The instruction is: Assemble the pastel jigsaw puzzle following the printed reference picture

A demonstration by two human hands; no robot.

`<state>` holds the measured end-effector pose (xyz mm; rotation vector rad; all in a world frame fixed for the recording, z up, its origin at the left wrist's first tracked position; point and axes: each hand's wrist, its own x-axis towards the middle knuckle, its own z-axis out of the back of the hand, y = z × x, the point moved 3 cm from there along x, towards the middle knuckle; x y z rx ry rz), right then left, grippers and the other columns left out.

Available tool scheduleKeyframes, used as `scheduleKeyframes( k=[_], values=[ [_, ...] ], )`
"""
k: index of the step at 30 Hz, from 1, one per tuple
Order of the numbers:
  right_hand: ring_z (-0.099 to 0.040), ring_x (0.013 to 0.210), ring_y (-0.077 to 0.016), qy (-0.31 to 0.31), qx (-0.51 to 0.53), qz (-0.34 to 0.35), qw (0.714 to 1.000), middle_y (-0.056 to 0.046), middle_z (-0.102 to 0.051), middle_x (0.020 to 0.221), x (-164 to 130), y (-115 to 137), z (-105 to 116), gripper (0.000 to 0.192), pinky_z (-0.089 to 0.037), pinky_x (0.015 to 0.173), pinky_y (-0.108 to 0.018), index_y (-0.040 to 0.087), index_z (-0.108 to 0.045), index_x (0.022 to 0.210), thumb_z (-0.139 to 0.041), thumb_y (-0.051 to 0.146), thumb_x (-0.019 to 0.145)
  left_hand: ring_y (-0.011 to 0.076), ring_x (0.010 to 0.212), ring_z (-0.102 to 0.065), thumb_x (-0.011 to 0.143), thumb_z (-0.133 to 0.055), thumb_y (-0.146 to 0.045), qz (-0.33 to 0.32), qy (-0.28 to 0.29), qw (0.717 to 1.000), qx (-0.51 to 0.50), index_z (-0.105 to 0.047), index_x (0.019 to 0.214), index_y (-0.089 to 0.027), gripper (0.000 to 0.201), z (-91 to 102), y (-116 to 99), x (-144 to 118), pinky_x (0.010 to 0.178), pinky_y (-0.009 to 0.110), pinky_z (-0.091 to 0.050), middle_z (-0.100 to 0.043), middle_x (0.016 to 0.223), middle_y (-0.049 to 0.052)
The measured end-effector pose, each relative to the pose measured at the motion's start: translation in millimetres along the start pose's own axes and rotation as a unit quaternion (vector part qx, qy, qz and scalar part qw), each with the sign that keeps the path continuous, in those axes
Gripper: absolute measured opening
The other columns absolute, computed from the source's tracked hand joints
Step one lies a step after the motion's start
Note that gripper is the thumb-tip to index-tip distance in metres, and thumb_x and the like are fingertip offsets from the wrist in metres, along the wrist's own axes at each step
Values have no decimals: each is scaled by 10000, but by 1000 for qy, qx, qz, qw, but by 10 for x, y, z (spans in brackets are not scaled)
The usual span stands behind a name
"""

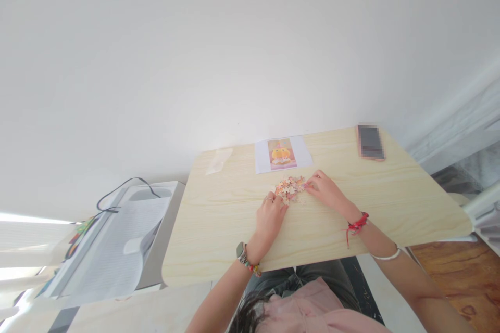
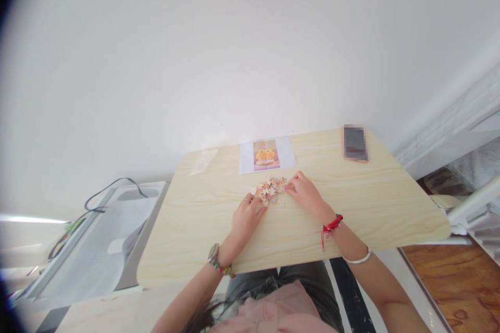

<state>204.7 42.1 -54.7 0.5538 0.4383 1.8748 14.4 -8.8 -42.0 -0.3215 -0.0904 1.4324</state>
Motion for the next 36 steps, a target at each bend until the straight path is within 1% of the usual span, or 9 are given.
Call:
scheduleKeyframes(
  k=[3,7,12,15,18,22,28,31,36],
  values=[
    [-557,773,-168,-29,6,-3,1000,-46,-508,868,-36,-89,88,180,-448,739,-312,190,-622,871,-519,320,800,169,926,-520,824,-488,-290,3,1,1000,-8,-530,981,-212,180,-5,16,6,669,244,-425,-506,1026,53],
    [-563,785,-186,-87,-23,-42,995,-57,-512,865,-122,-356,261,221,-453,737,-329,189,-639,881,-518,353,795,176,909,-519,833,-470,-264,-6,0,1000,-22,-537,952,-196,153,-22,40,16,661,255,-427,-504,1022,64],
    [-563,787,-194,-80,-35,-65,994,-62,-519,838,-191,-559,302,246,-454,735,-336,185,-649,875,-500,369,806,176,902,-518,846,-426,-237,-20,-15,999,-33,-541,943,-194,156,-63,67,27,662,261,-434,-502,1007,64],
    [-558,788,-193,-84,-35,-56,994,-63,-520,843,-191,-501,293,236,-453,732,-334,186,-641,908,-492,341,811,173,906,-521,838,-448,-255,-18,-25,999,-22,-541,955,-202,159,-53,65,12,654,254,-437,-503,1011,54],
    [-551,787,-184,-80,-31,-30,996,-63,-518,861,-155,-329,262,219,-450,726,-321,180,-628,935,-479,289,817,166,900,-529,836,-457,-273,-15,-25,1000,-7,-541,958,-210,161,-10,42,-14,638,243,-438,-508,1014,47],
    [-537,791,-168,-15,-27,20,999,-57,-512,887,-45,-53,113,184,-438,740,-302,185,-625,928,-504,224,794,160,892,-536,844,-448,-279,-27,-36,999,6,-540,973,-208,173,60,-21,-18,642,238,-439,-512,1019,48],
    [-525,785,-161,39,-45,5,998,-56,-506,863,108,70,-44,155,-421,757,-299,175,-626,858,-481,195,805,148,855,-544,861,-414,-286,-62,-54,997,4,-546,949,-210,176,108,-164,51,654,227,-434,-527,980,46],
    [-527,800,-165,28,-29,7,999,-58,-507,873,109,71,8,150,-423,767,-301,171,-613,876,-489,221,807,152,852,-544,863,-406,-288,-58,-49,997,4,-551,930,-207,180,111,-194,73,639,228,-433,-527,987,52],
    [-545,790,-174,-42,-21,-15,999,-61,-503,896,-13,-103,242,184,-438,754,-314,176,-603,906,-481,278,814,161,892,-534,851,-432,-302,-57,-40,998,-11,-554,953,-221,179,76,-184,78,640,228,-437,-521,1017,51]
  ],
)
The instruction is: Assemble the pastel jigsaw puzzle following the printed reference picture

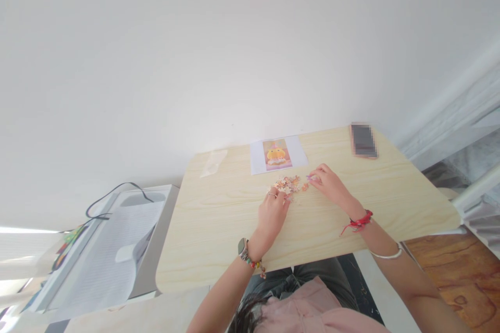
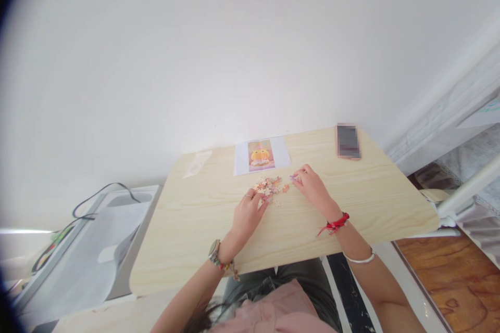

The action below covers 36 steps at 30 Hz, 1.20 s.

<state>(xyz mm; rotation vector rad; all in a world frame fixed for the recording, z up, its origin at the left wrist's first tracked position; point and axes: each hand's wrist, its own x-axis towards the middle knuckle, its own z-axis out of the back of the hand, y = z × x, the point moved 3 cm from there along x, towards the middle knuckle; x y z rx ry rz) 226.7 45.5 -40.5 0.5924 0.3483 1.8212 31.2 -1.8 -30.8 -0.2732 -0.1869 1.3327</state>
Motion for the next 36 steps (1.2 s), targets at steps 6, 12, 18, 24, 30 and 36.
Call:
scheduleKeyframes(
  k=[6,12,18,24,30,36],
  values=[
    [-555,776,-198,-46,-41,-46,997,-67,-510,865,-146,-393,97,212,-444,740,-345,180,-624,870,-484,325,806,174,923,-522,851,-414,-263,-16,5,1000,3,-558,931,-211,172,-57,-69,94,647,238,-439,-518,1025,60],
    [-555,785,-187,-23,-30,-44,998,-62,-514,869,-177,-386,67,187,-446,755,-331,181,-619,891,-485,288,816,174,921,-520,833,-432,-206,-48,2,999,10,-553,953,-199,170,-68,-215,231,729,266,-434,-509,1028,65],
    [-556,805,-179,-6,-15,-35,999,-64,-511,886,-237,-276,93,203,-452,762,-317,182,-610,944,-473,273,826,177,866,-522,846,-424,-211,-61,28,997,43,-571,921,-169,170,-98,-345,395,706,282,-431,-509,982,76],
    [-552,779,-177,-3,-16,-20,1000,-55,-521,856,-296,-182,54,211,-462,733,-316,202,-602,980,-464,237,823,212,950,-463,838,-439,-217,-88,-4,995,45,-576,902,-146,167,-172,-449,510,770,324,-416,-487,937,88],
    [-553,809,-189,-16,-6,-16,1000,-65,-531,886,-351,-163,-8,212,-470,756,-341,201,-601,973,-473,211,804,209,957,-440,824,-419,-163,-103,-2,995,12,-596,816,-159,177,-236,-505,541,751,310,-405,-471,953,84],
    [-537,928,-200,-38,9,-5,999,-63,-520,925,-378,-62,-35,298,-455,827,-361,227,-561,1082,-452,171,810,222,942,-454,828,-435,-192,-84,4,996,39,-600,850,-127,178,-247,-482,584,792,343,-404,-479,936,103]
  ],
)
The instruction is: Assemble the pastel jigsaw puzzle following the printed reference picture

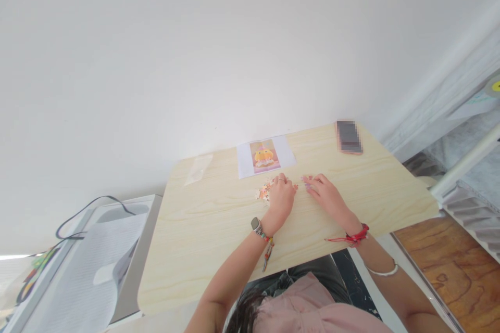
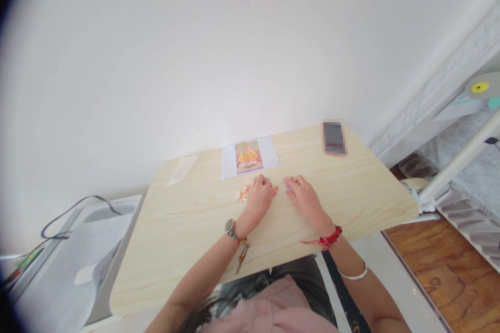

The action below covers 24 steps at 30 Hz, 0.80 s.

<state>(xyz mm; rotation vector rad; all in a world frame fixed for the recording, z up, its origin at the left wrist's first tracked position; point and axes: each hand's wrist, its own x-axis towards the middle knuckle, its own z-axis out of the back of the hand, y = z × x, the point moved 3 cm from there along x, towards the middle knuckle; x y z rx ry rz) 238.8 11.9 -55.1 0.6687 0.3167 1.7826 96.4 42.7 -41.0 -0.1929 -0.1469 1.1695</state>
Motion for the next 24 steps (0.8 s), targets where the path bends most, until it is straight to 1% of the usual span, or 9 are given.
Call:
scheduleKeyframes(
  k=[3,6,8,10,12,16,19,22,24],
  values=[
    [-517,971,-208,14,-1,27,1000,-80,-520,965,50,108,-52,234,-442,842,-365,195,-600,977,-453,139,804,224,946,-460,817,-434,-146,-10,2,1000,19,-592,880,-115,173,0,16,-25,797,343,-406,-491,939,109],
    [-533,879,-192,42,-18,32,998,-70,-522,917,141,176,-100,214,-452,790,-348,181,-611,939,-480,119,782,218,968,-459,810,-404,-90,-14,8,1000,22,-588,883,-137,203,17,44,-76,793,333,-405,-503,953,101],
    [-533,822,-178,66,-29,42,996,-56,-522,878,198,201,-122,214,-449,764,-333,182,-614,942,-498,120,773,206,966,-463,819,-399,-104,-10,16,1000,13,-593,850,-166,205,47,73,-120,784,320,-405,-510,951,83],
    [-527,805,-173,88,-40,57,994,-52,-523,866,234,218,-138,202,-436,763,-327,180,-622,929,-507,123,772,191,927,-480,837,-398,-145,-1,22,1000,-5,-599,815,-178,205,94,113,-165,759,304,-409,-514,935,70],
    [-523,812,-172,99,-46,66,992,-53,-528,873,247,232,-149,196,-420,779,-334,179,-627,922,-507,125,776,174,871,-495,845,-405,-182,17,13,999,-37,-608,807,-177,207,157,170,-209,731,288,-415,-513,923,65],
    [-528,837,-177,91,-22,73,993,-55,-538,893,243,299,-130,209,-399,813,-359,189,-619,972,-519,162,791,138,807,-509,817,-480,-204,38,-5,990,-138,-631,832,-177,154,259,313,-271,733,256,-419,-513,887,52],
    [-533,832,-170,80,22,105,991,-49,-548,890,245,427,-86,204,-415,785,-333,215,-614,991,-496,213,825,128,769,-514,802,-496,-184,36,17,983,-182,-639,777,-166,146,295,418,-298,745,254,-418,-519,819,39],
    [-534,796,-163,70,45,143,986,-47,-559,842,264,588,-79,193,-430,731,-303,219,-634,904,-449,251,860,131,748,-516,804,-489,-190,34,36,979,-196,-638,737,-167,165,333,518,-348,743,261,-416,-522,766,28],
    [-532,778,-164,64,49,160,984,-50,-563,815,288,689,-122,212,-433,716,-299,210,-638,846,-434,261,869,133,747,-515,805,-494,-207,36,32,978,-204,-639,739,-170,164,363,598,-409,741,262,-415,-525,748,23]
  ],
)
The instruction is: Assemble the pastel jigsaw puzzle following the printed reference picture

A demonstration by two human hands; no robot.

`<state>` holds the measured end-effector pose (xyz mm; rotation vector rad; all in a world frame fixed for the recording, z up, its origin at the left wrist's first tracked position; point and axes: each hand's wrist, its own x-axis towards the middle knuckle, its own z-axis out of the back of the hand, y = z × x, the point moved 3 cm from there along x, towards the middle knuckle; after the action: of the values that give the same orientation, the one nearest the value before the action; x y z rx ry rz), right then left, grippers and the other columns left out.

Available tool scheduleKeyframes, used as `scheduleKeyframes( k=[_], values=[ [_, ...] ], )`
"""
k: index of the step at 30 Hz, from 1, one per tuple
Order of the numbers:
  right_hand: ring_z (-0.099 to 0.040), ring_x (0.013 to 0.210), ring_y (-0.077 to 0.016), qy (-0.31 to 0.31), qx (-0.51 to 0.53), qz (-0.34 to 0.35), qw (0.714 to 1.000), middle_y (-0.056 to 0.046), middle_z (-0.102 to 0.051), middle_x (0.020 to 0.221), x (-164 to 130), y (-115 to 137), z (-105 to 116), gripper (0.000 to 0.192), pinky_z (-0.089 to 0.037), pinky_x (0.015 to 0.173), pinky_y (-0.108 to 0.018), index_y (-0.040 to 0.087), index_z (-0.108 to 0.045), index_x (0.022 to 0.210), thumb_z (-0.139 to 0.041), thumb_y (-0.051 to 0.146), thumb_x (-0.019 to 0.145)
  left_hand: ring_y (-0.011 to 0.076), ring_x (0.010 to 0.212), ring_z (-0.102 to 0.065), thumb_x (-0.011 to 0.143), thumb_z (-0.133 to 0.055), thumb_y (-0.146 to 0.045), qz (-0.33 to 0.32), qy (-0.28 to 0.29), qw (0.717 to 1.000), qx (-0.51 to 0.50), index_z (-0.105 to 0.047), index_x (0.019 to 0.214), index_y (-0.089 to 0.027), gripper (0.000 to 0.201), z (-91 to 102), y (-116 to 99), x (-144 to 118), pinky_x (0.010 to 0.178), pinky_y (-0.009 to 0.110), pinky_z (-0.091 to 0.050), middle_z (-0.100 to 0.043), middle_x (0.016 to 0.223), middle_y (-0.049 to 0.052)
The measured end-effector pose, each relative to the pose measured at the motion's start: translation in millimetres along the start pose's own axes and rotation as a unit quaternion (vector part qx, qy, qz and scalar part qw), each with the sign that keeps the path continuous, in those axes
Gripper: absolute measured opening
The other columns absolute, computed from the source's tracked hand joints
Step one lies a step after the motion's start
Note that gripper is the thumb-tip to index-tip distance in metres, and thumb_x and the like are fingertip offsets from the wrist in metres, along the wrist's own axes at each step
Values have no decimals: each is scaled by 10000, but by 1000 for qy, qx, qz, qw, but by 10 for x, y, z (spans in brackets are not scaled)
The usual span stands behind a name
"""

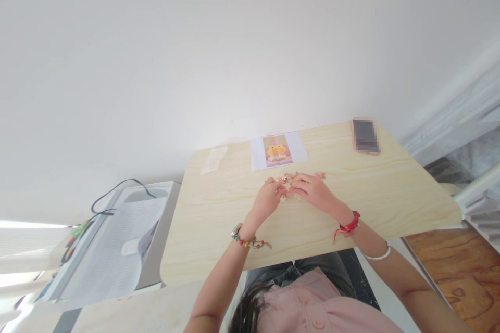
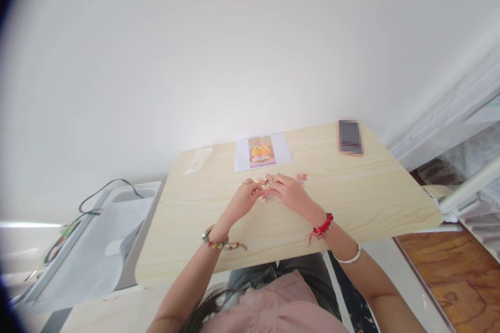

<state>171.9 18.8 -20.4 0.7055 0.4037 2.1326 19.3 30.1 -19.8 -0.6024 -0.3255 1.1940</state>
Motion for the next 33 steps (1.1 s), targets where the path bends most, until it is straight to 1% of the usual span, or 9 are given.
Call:
scheduleKeyframes(
  k=[6,9,12,15,19,22,26,30,33],
  values=[
    [-530,787,-171,7,-12,34,999,-59,-566,805,240,211,-324,215,-420,720,-299,185,-636,797,-440,237,867,126,737,-512,792,-525,-226,46,-74,996,-15,-643,760,-171,134,150,359,-286,721,257,-424,-517,746,16],
    [-532,751,-153,7,3,12,1000,-47,-564,789,364,284,-491,187,-409,696,-279,177,-637,787,-473,234,856,122,741,-512,782,-537,-210,53,-129,990,-1,-640,806,-183,109,203,540,-436,710,252,-428,-498,770,12],
    [-530,738,-140,6,12,-7,1000,-39,-561,778,440,330,-627,160,-394,673,-259,170,-639,791,-501,230,845,116,741,-509,799,-513,-202,62,-160,984,44,-634,835,-177,129,237,643,-528,683,238,-417,-497,809,21],
    [-515,709,-138,14,-19,-2,1000,-35,-558,755,466,348,-745,175,-375,661,-262,167,-639,778,-496,238,849,118,758,-504,836,-461,-233,81,-148,980,107,-629,852,-182,176,249,675,-552,640,223,-392,-503,853,29],
    [-472,655,-146,43,-81,27,995,-34,-537,695,492,349,-906,261,-337,628,-281,165,-613,696,-431,213,877,132,797,-492,866,-406,-265,110,-89,973,182,-619,820,-200,228,228,689,-543,600,219,-364,-507,872,28],
    [-433,621,-152,54,-79,27,995,-21,-509,650,543,362,-983,290,-317,602,-288,183,-590,674,-392,197,885,146,835,-488,876,-381,-261,114,-71,964,230,-613,800,-207,250,203,695,-544,597,223,-366,-512,867,33],
    [-420,615,-160,47,-67,11,997,-16,-512,657,546,362,-859,267,-314,607,-299,205,-586,683,-398,193,872,162,856,-490,870,-387,-221,100,-74,953,277,-611,801,-208,234,195,669,-563,602,232,-390,-517,857,44],
    [-483,730,-182,7,-91,-18,996,-42,-549,714,299,155,-422,248,-335,674,-312,194,-610,691,-424,189,855,163,875,-500,848,-424,-180,109,-93,950,277,-599,879,-216,181,255,564,-571,597,229,-407,-523,896,40],
    [-521,741,-175,-36,-96,-99,990,-51,-574,775,7,-144,-101,191,-366,709,-307,177,-639,773,-461,200,838,167,909,-500,842,-449,-197,96,-104,955,262,-584,943,-221,170,252,390,-498,614,230,-418,-526,932,40]
  ],
)
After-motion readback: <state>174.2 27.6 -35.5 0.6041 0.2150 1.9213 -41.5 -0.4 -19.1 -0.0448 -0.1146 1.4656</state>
